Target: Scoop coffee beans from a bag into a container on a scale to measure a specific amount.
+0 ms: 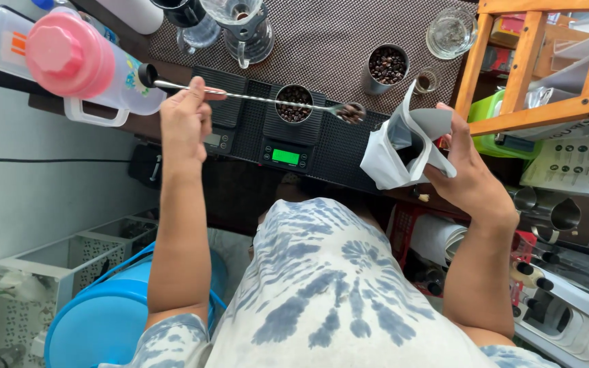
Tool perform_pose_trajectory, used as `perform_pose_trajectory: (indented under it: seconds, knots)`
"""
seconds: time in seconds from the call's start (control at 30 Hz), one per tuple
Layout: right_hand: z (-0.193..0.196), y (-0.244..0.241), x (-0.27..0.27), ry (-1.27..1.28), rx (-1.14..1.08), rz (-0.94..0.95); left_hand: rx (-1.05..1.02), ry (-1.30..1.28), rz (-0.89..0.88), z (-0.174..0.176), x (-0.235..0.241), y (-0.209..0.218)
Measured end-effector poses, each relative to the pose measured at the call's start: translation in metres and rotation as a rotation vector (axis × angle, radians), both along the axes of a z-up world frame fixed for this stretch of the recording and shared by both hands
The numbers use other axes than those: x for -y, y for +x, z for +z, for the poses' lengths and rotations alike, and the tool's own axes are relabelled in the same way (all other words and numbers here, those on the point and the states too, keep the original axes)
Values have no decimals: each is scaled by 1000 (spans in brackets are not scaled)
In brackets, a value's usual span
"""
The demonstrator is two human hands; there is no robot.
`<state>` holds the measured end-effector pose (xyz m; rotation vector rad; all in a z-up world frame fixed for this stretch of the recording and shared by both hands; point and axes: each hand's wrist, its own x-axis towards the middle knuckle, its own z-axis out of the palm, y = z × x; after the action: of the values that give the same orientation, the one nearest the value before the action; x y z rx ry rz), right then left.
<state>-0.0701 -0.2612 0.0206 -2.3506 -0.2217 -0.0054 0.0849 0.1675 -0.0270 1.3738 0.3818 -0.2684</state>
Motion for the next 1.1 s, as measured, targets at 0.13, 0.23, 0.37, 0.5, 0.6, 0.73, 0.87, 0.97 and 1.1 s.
perform_pose_trajectory:
  seconds: [0.13, 0.23, 0.37, 0.5, 0.6, 0.73, 0.87, 0.97, 1.1]
  knots:
    - [-2, -2, 1, 11, -37, -36, 44, 52, 104, -8, -32, 3]
    - [-3, -3, 1, -19, -12, -26, 101, 188, 160, -5, -37, 3]
    - [-3, -4, 0, -39, 10, -19, 282, 555, 174, 10, -22, 0]
    - [2, -6, -1, -48, -8, -29, 407, 767, 129, 21, -10, -2]
    - [3, -6, -2, -23, -40, -47, 442, 852, 90, 48, 5, -10]
    - [3, -6, -2, 9, -12, -27, 541, 949, 66, 60, 9, -12]
    - [6, -6, -4, -29, -44, -61, 679, 1041, 51, 71, 15, -15]
    - [8, -6, -6, -23, -42, -65, 699, 1101, 27, 81, 22, -19]
    - [15, -4, -11, -24, 9, -27, 763, 1240, -10, 90, 31, -27]
